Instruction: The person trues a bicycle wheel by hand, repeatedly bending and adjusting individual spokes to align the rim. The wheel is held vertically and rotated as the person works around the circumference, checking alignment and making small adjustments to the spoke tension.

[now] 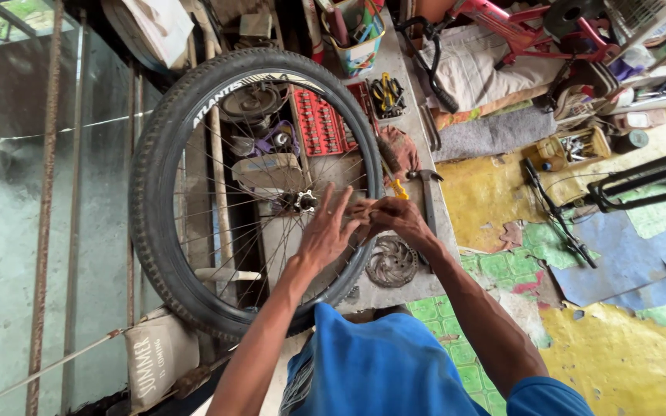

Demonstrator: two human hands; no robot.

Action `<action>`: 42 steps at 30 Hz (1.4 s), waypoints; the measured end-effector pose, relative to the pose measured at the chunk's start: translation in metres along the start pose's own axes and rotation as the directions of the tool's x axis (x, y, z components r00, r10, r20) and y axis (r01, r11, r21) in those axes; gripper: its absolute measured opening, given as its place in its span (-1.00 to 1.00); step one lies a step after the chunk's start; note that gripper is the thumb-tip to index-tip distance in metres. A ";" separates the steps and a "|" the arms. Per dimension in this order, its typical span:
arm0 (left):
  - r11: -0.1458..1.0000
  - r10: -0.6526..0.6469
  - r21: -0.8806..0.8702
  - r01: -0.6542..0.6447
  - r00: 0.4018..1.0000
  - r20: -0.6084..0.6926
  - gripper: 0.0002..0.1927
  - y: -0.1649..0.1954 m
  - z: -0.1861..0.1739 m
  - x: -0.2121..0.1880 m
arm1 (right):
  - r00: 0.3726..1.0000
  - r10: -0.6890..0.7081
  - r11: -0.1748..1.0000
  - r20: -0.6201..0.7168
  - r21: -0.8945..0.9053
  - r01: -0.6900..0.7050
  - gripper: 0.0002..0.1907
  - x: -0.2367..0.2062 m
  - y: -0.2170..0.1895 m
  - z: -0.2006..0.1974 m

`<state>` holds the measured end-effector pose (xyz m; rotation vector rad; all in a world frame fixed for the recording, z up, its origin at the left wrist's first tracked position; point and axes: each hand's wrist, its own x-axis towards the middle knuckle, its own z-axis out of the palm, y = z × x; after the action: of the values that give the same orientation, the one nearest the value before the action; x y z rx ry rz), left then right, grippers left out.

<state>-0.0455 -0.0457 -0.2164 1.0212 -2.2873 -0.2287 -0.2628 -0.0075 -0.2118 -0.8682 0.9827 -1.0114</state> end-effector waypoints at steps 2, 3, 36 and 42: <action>0.951 -0.213 -0.146 0.272 0.921 0.326 -0.64 0.007 0.008 0.004 | 0.997 -0.041 0.997 0.069 -0.059 0.045 -0.75 -0.004 -0.004 0.000; 0.894 -0.280 -0.180 0.410 0.826 0.490 -0.75 0.010 0.011 0.005 | 0.993 -0.059 0.994 0.102 -0.087 0.068 -0.75 -0.005 -0.004 -0.003; 0.812 -0.386 0.459 0.360 0.922 -0.040 -0.57 -0.073 -0.110 -0.049 | 0.563 -0.826 0.327 -0.014 -0.825 0.460 -0.53 0.080 0.031 0.115; 0.828 -0.410 0.449 0.335 0.909 0.078 -0.58 -0.079 -0.101 -0.058 | 0.666 -0.739 0.447 -0.101 -0.813 0.373 -0.62 0.072 0.046 0.090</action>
<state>0.0932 -0.0490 -0.1933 1.7460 -2.3216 0.0387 -0.1507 -0.0508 -0.2428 -1.8246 1.6174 -1.4684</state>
